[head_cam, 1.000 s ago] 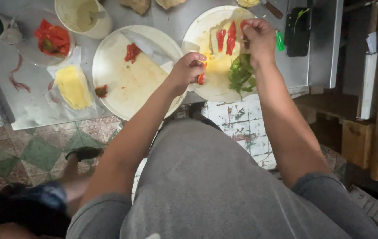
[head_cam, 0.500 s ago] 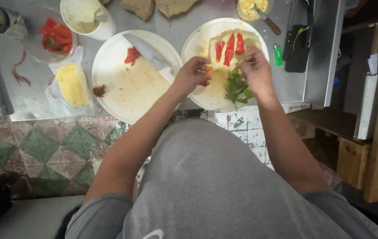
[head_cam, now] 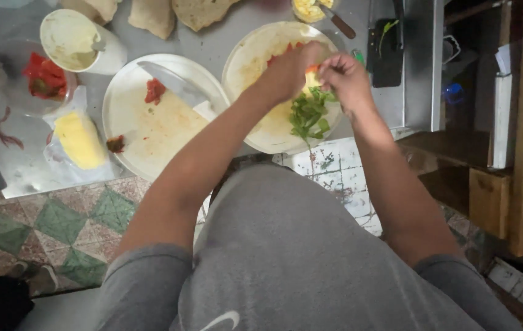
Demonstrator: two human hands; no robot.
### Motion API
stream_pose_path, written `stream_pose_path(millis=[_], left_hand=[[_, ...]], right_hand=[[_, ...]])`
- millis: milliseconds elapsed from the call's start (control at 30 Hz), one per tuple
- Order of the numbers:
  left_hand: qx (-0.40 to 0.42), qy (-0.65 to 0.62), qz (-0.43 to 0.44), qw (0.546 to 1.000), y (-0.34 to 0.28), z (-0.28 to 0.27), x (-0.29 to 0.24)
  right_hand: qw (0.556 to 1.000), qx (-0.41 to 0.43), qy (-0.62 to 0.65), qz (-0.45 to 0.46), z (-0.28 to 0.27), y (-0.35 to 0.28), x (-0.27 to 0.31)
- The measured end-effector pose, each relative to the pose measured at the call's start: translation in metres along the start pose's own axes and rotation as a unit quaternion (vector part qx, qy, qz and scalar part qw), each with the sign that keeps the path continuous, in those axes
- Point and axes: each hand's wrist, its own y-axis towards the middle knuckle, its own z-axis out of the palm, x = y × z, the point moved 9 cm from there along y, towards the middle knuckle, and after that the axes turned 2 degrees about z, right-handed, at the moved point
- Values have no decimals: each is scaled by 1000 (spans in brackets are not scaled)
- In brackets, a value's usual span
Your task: The person is preparing multiple sandwiches on a counter, adding ingredients like lettuce, tomatoes, and spreading condiments on bread.
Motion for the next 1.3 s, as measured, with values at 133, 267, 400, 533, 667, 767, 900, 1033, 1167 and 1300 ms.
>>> stream_pose_path(millis=[133,267,400,533,667,767,900,1033,1167,1300], left_hand=[[69,27,-127,989,48,14,38],[-85,378,273,881,92,46,59],[-41,479,270,835,97,65,71],[-83,509,294,805,90,60,63],[-74,487,293,819,91,58,65],[-79,495,297,812,102,60,62],[-11,506,270,819,103,58,57],[16,524,245,815,105,52,83],[-73,476,263,836,86,32,84],[-31,458,224,860,89,40,99]], right_hand=[[993,-33,12,-114,-26,27,-15],[975,-71,-125,-167,-37,34,-27],[921,-78,-254,-285,-38,22,-29],[880,-73,-315,-349,-30,0,-19],[873,-58,-313,-370,-26,-4,-21],[908,-89,-278,-302,-37,4,-23],[894,-83,-295,-327,-39,4,-26],[860,-13,-361,-360,-25,-8,-20],[848,-43,-391,-355,-22,-10,-13],[820,1,-434,-373,3,-6,-17]])
